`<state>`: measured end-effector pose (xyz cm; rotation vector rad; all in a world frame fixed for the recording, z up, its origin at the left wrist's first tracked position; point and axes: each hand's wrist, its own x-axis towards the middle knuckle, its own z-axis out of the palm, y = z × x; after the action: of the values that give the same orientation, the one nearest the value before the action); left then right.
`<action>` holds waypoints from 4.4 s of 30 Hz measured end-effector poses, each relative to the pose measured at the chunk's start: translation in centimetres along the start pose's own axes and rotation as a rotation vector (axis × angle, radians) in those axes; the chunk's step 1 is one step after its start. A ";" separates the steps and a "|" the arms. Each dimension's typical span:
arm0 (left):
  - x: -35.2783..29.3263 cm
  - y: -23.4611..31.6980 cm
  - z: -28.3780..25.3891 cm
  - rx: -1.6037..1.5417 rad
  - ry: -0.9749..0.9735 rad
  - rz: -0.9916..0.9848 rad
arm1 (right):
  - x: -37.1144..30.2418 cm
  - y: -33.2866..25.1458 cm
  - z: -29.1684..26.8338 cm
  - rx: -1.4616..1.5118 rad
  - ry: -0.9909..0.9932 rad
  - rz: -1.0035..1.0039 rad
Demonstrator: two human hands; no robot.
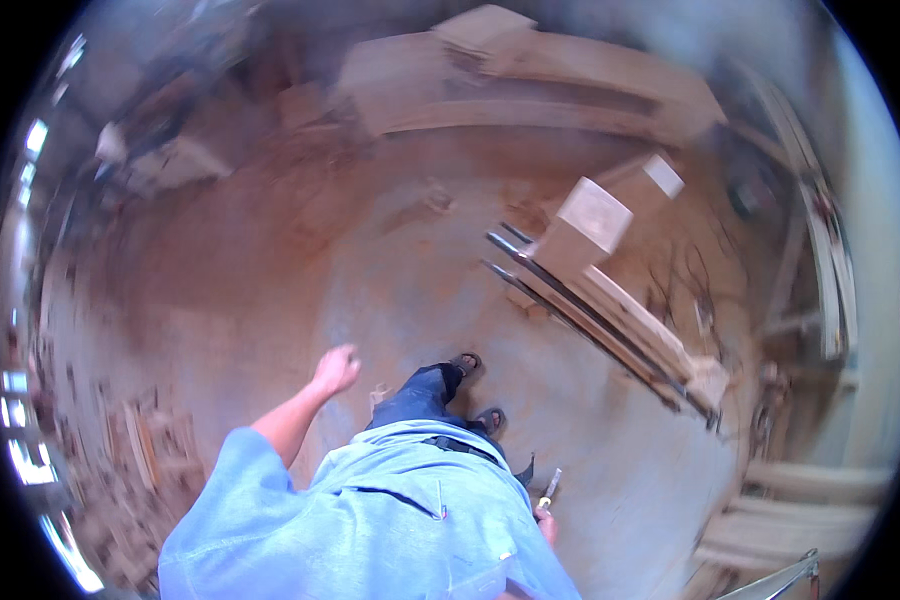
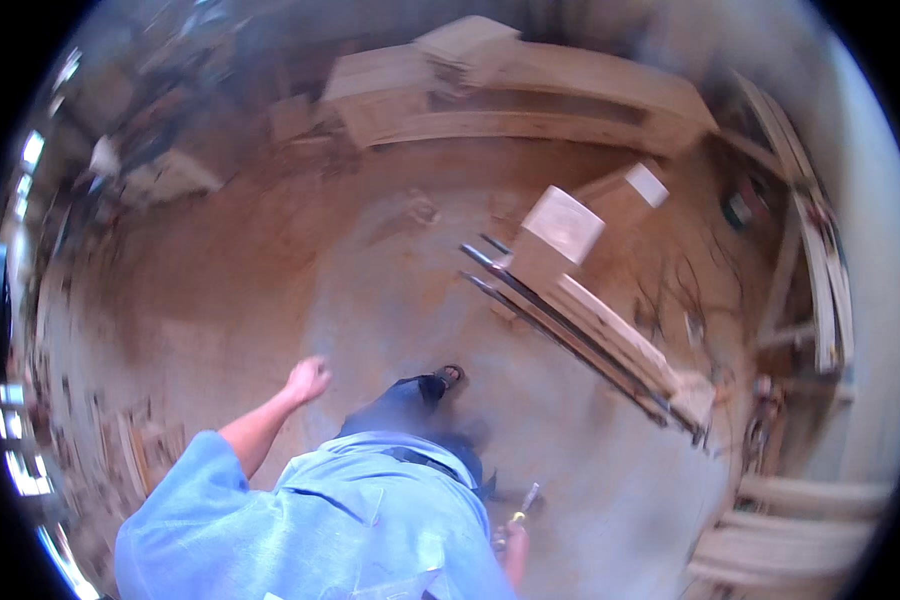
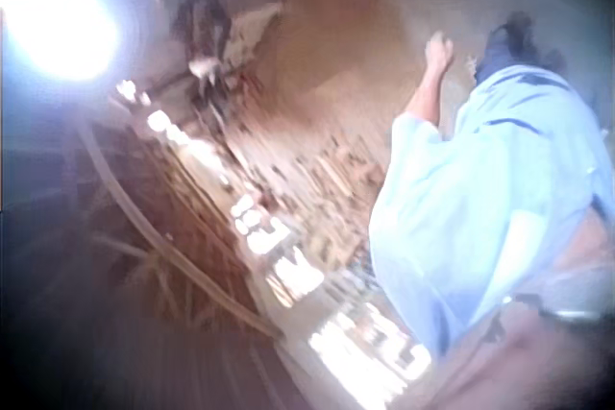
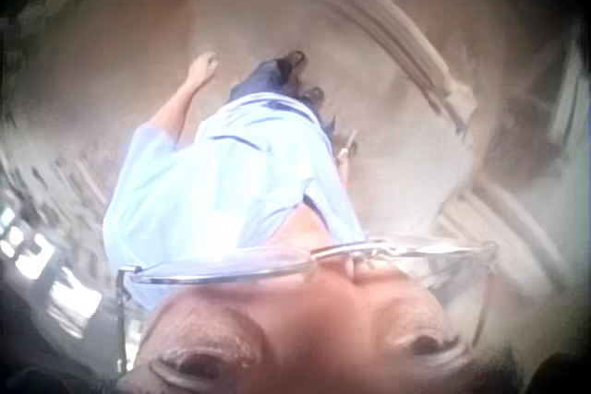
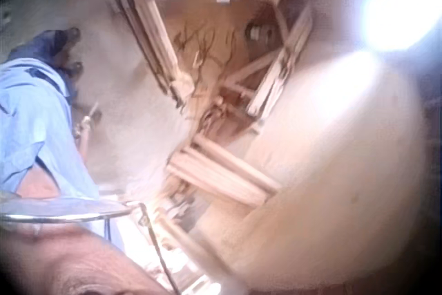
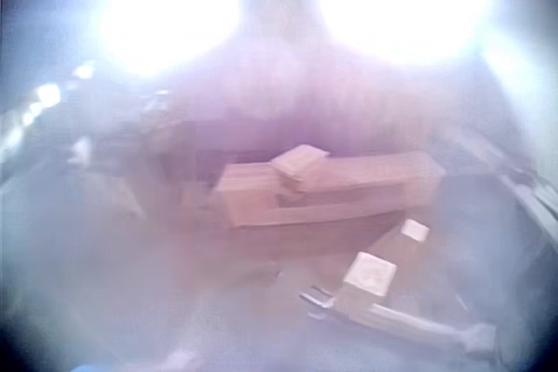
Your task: The person assembles a wooden piece with a carved design by inserting two metal rods into pre-drilled holes and securing them with clamps. They then retrieve a small cardboard box, open it, and scoop sawdust from the floor into the box.
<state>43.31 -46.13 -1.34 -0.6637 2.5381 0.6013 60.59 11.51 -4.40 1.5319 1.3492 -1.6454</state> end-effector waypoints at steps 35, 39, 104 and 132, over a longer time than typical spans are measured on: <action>-24.7 -8.5 2.3 -1.600 -0.509 -0.930 | 0.8 -26.8 56.8 -2.083 -0.523 -0.621; -20.7 -3.6 0.5 -1.706 -0.412 -0.991 | 1.5 -30.7 67.1 -2.247 -0.605 -0.648; 9.9 -12.5 -43.6 -1.334 0.041 0.306 | -23.3 -29.6 93.6 -1.721 -0.811 -0.095; 27.4 -4.4 -50.6 -0.910 -1.026 0.556 | -29.6 -30.6 74.7 -0.565 -0.813 -0.006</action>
<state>8.68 -84.73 24.01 0.1602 1.3546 1.7659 8.60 -51.16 23.13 0.4437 1.1807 -1.4547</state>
